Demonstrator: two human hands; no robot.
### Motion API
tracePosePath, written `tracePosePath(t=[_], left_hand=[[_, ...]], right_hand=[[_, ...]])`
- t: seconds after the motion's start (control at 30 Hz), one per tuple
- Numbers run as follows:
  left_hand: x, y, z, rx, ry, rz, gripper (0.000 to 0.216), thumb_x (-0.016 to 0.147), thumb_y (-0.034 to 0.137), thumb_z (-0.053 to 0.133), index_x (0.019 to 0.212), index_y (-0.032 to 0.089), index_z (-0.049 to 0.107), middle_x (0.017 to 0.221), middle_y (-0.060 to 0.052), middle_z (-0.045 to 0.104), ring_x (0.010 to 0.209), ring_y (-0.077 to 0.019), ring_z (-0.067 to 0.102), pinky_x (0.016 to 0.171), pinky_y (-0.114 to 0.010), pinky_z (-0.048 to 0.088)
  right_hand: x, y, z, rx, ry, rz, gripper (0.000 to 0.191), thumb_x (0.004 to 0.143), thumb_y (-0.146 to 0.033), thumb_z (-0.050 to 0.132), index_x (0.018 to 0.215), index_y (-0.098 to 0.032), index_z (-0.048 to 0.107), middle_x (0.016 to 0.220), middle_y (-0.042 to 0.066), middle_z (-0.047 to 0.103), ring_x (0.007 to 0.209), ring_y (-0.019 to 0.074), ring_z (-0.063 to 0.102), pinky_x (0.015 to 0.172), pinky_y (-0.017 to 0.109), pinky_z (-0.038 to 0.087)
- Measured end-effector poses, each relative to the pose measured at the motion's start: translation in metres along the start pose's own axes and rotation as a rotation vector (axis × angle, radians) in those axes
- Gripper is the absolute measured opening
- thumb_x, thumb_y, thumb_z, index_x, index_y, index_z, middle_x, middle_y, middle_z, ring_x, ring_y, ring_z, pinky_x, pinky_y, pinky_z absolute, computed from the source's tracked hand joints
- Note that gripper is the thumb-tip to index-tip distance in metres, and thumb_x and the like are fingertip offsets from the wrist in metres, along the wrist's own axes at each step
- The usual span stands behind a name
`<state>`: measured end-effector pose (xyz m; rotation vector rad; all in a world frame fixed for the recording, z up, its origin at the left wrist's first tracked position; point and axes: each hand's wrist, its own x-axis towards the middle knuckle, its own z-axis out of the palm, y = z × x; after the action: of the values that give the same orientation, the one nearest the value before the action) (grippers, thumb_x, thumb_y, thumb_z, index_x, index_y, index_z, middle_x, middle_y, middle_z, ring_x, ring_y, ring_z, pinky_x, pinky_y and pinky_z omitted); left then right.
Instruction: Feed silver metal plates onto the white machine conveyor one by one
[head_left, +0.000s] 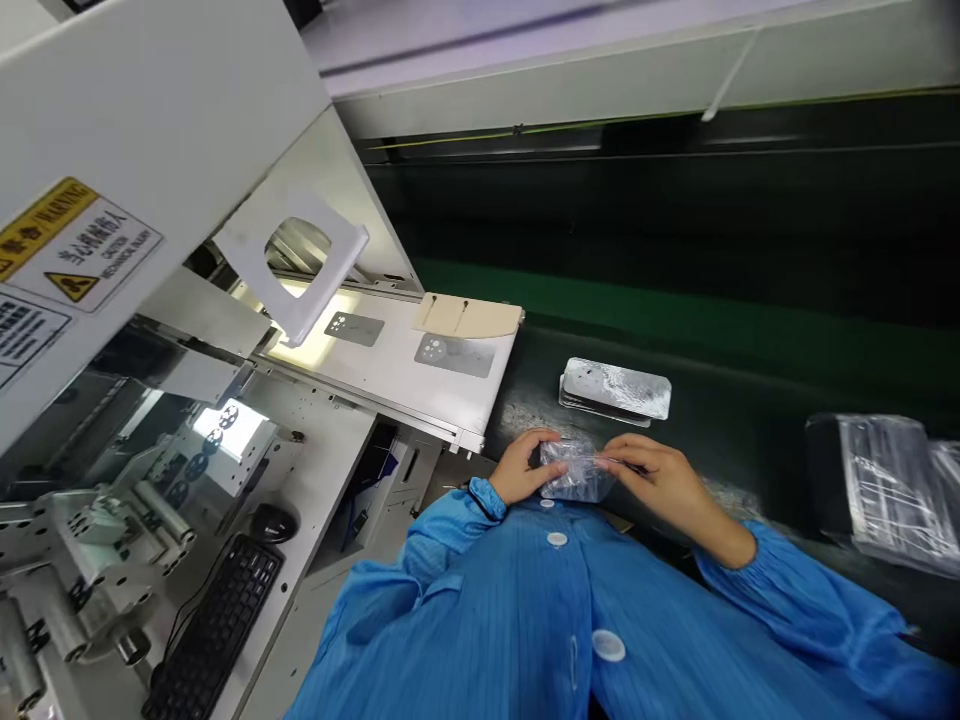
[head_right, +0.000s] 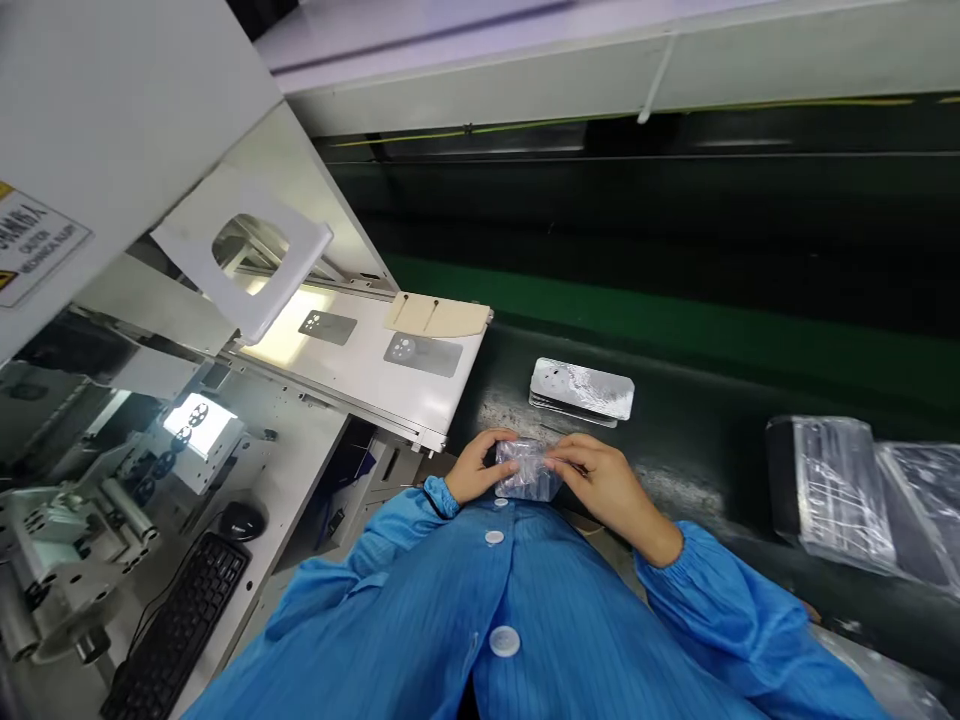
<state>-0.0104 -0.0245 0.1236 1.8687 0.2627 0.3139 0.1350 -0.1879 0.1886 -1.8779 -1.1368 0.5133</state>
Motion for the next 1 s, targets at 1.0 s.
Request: tracePosePath(t=[1.0], left_hand=[[0.055,0.058,0.006,0.340,-0.139,-0.328,0.020,0.081,0.030,0.059,0.077,0.020,0.076,0.072,0.001,0.074,0.073,-0.0143,0.064,0.068,-0.022,0.046]], right_hand=[[-0.002,0.044,-0.029,0.187,0.106,0.195,0.043,0.071,-0.058,0.066,0.088,-0.019,0.073,0.072,0.006,0.069,0.065,0.0209,0.064,0.063,0.037,0.055]])
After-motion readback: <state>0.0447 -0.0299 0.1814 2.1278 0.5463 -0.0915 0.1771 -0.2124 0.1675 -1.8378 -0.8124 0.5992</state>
